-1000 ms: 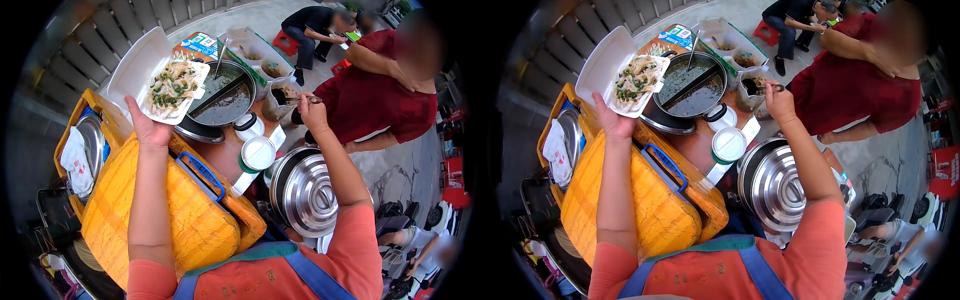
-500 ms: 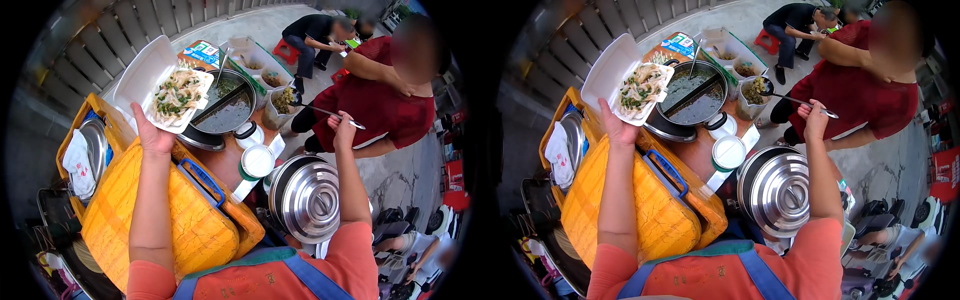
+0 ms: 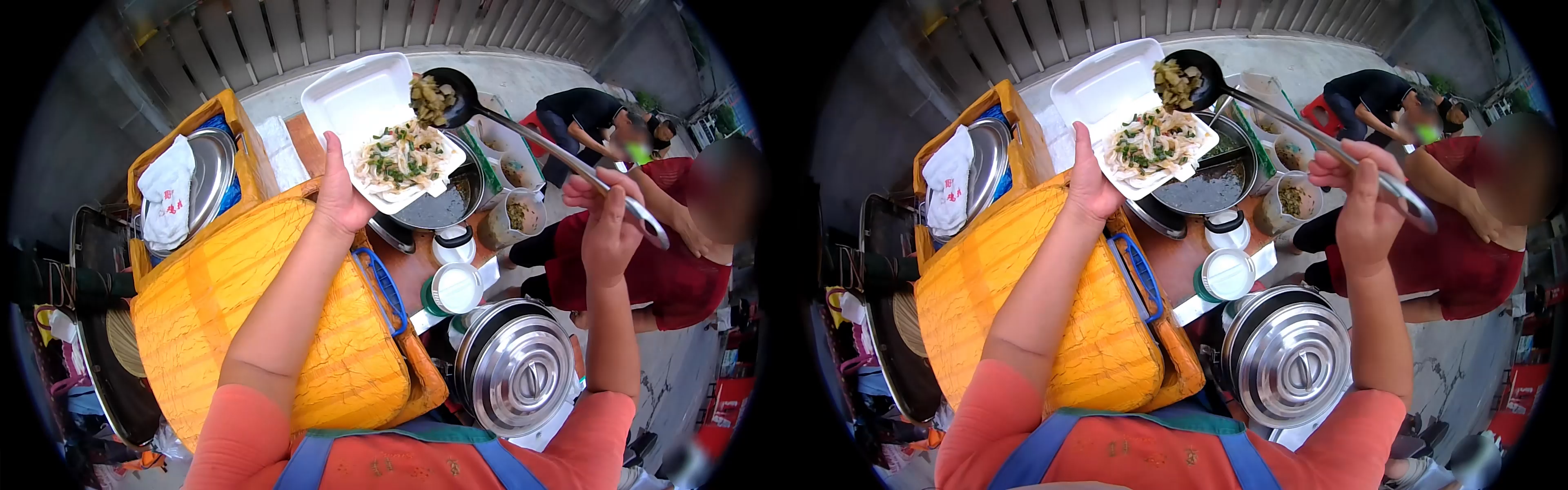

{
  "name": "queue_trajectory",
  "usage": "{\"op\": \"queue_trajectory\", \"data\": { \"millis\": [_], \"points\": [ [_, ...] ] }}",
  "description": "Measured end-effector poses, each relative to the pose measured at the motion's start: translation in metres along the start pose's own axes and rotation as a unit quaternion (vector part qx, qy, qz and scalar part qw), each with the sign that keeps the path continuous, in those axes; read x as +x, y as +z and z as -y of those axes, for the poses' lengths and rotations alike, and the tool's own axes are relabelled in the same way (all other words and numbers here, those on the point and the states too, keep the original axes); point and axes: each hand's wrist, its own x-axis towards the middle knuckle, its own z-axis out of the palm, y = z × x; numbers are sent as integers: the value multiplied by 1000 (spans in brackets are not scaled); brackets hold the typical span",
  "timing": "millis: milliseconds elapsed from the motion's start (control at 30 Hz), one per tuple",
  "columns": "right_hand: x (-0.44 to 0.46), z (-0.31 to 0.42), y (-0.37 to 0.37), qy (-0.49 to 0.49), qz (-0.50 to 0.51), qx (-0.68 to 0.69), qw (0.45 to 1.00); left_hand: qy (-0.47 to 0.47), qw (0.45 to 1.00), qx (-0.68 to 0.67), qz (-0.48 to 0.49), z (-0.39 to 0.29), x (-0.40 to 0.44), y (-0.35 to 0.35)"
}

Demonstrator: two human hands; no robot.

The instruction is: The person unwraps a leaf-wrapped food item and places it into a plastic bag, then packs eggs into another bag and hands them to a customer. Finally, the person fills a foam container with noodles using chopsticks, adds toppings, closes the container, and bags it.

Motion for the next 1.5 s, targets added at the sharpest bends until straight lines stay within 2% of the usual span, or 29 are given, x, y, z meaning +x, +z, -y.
{"op": "queue_trajectory", "data": {
  "millis": [33, 67, 100, 167, 300, 367, 433, 467, 500, 533, 567, 633, 733, 767, 833, 900, 967, 1033, 1100, 1133, 1167, 1267, 1300, 1367, 1433, 1500],
  "points": [
    [-4, -5, 12, -69, 59, -31, 995, 5, 1000, -1, 0, -1, -2, 1],
    [-1, -6, 16, -183, 158, -142, 960, -1, 1000, 1, -1, -1, -4, 2],
    [4, -4, 22, -314, 223, -255, 887, -7, 1000, 4, -2, -2, -4, 3],
    [-2, 9, 31, -380, 334, -347, 789, -17, 1000, -1, 1, 0, -2, 1],
    [-16, 7, 32, -405, 303, -353, 787, -26, 1000, 1, 4, 2, -1, -2],
    [-18, 3, 31, -393, 267, -326, 817, -33, 999, -1, 12, 2, -2, -1],
    [-15, -7, 29, -340, 218, -246, 881, 1, 1000, 12, 18, 1, -3, 1],
    [-20, -12, 31, -257, 142, -162, 942, 9, 1000, 21, 13, 0, -3, 1],
    [-24, -15, 32, -167, 62, -73, 981, 9, 1000, 21, 13, -1, -4, 1],
    [-28, -12, 30, -57, -27, -7, 998, 16, 999, 24, 14, 0, -4, 3],
    [-24, -7, 24, 32, -105, 61, 992, 23, 999, 27, 16, 0, -4, 3],
    [-26, -10, -7, 130, -222, 102, 961, 27, 999, 29, 12, 4, 0, 1],
    [-44, -28, -59, 167, -286, 37, 943, 23, 999, 31, 20, 5, 8, -6],
    [-52, -33, -69, 178, -296, -13, 938, 20, 999, 32, 23, 5, 9, -5],
    [-71, -61, -95, 212, -242, -115, 940, 24, 999, 27, 23, 9, 14, -7],
    [-91, -108, -108, 207, -115, -254, 938, 20, 999, 24, 18, 12, 17, -8],
    [-103, -141, -104, 130, 55, -428, 893, 25, 1000, 19, 3, 13, 17, -9],
    [-104, -175, -100, 25, 204, -541, 816, 22, 999, 30, 15, 13, 22, -11],
    [-105, -187, -91, 52, 249, -532, 808, 31, 999, 41, -15, 17, 20, -6],
    [-98, -187, -89, 31, 256, -518, 816, 30, 998, 47, -8, 17, 21, -6],
    [-91, -183, -93, 37, 252, -520, 815, 23, 999, 48, -5, 17, 23, -6],
    [-74, -182, -109, 85, 150, -472, 864, 34, 998, 59, -8, 16, 23, -2],
    [-77, -182, -116, 165, 110, -440, 876, 33, 998, 59, -6, 17, 22, 0],
    [-85, -182, -127, 273, -51, -292, 915, 41, 997, 68, -23, 17, 20, 2],
    [-88, -181, -142, 296, -170, -242, 908, 43, 997, 60, -14, 15, 20, 0],
    [-91, -173, -153, 304, -231, -203, 902, 34, 998, 48, -5, 12, 22, -3]
  ]
}}
